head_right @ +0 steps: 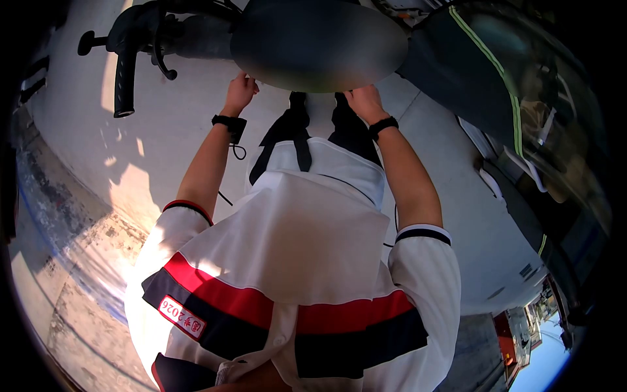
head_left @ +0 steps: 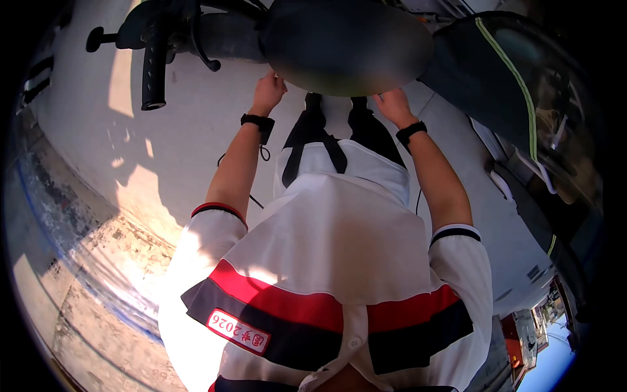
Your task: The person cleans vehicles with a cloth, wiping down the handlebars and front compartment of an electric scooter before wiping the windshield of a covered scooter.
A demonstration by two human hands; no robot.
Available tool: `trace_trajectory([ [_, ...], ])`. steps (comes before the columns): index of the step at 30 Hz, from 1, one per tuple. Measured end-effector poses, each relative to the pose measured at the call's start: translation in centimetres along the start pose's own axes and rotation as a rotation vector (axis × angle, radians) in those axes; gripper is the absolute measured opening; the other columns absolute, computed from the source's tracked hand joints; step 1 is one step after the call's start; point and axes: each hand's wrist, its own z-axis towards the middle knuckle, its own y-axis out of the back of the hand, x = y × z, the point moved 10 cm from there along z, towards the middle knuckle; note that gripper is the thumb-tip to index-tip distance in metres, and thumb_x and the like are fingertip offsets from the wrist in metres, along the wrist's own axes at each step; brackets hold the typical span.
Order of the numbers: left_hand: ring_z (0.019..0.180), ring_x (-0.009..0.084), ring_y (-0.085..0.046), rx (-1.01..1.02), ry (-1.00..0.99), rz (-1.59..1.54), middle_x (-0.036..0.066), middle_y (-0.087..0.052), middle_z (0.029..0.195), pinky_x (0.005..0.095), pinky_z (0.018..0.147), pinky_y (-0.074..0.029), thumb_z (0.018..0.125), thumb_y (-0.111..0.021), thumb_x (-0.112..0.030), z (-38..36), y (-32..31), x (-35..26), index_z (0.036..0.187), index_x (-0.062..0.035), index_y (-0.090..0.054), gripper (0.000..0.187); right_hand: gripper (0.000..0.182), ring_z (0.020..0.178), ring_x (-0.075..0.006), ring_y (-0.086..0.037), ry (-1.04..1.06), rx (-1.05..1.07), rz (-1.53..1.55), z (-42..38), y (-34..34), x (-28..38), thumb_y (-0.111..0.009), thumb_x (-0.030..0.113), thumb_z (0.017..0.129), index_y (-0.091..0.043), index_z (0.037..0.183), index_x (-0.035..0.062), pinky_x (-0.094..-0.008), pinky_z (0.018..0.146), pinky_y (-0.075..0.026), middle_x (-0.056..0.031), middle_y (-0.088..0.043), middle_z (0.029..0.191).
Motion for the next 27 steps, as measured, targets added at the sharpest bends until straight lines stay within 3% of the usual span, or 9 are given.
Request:
trace_trajectory([
  [5, 0.070, 0.0285, -0.070, -0.175, -0.076, -0.168, 0.013, -0.072, 0.080, 0.0383, 0.068, -0.054, 0.096, -0.049, -0.012, 1.2, -0.5, 0.7, 0.110, -0.0019, -0.054, 0.019, 0.025, 0.089, -0.0341, -0.061, 0.085, -0.208, -0.059, 1.5, 1.4, 1.3, -0.069, 0.010, 0.080, -0.061, 0.104, 0.0106, -0.0433, 0.076, -0.051, -0.0130, -0.062, 0.092],
  [8, 0.074, 0.0300, -0.070, -0.271, -0.094, -0.134, 0.014, -0.072, 0.082, 0.0394, 0.069, -0.054, 0.096, -0.048, -0.012, 1.5, 1.0, 0.7, 0.109, -0.0017, -0.054, 0.018, 0.026, 0.086, -0.0343, -0.062, -0.062, -0.127, -0.051, 2.7, 0.7, 1.8, -0.069, 0.007, 0.079, -0.061, 0.103, 0.0097, -0.0438, 0.076, -0.051, -0.0130, -0.065, 0.085],
  [15, 0.082, 0.0397, -0.067, -0.463, -0.131, 0.022, 0.018, -0.070, 0.086, 0.0459, 0.073, -0.053, 0.093, -0.054, -0.013, 2.4, 3.7, 1.3, 0.106, -0.0034, -0.055, 0.016, 0.026, 0.094, -0.0337, -0.063, 0.112, -0.193, 0.032, 4.3, -0.2, 5.7, -0.068, 0.008, 0.080, -0.061, 0.105, 0.0063, -0.0428, 0.082, -0.051, -0.0123, -0.068, 0.096],
  [23, 0.083, 0.0400, -0.066, -0.531, -0.174, 0.023, 0.019, -0.070, 0.088, 0.0480, 0.073, -0.051, 0.091, -0.058, -0.014, 6.0, 5.9, 3.6, 0.105, -0.0056, -0.057, 0.016, 0.036, 0.106, -0.0325, -0.060, 0.190, -0.152, 0.007, 4.6, -2.0, 8.2, -0.063, 0.006, 0.083, -0.058, 0.118, 0.0080, -0.0401, 0.092, -0.049, -0.0119, -0.065, 0.113],
  [27, 0.085, 0.0371, -0.067, -0.479, -0.125, 0.058, 0.016, -0.070, 0.088, 0.0456, 0.074, -0.052, 0.093, -0.057, -0.019, 9.0, 6.6, 6.7, 0.106, -0.0049, -0.057, 0.019, 0.028, 0.102, -0.0330, -0.061, 0.134, -0.099, 0.028, 4.7, -3.0, 8.4, -0.061, 0.006, 0.083, -0.061, 0.111, 0.0079, -0.0409, 0.089, -0.050, -0.0120, -0.067, 0.106],
])
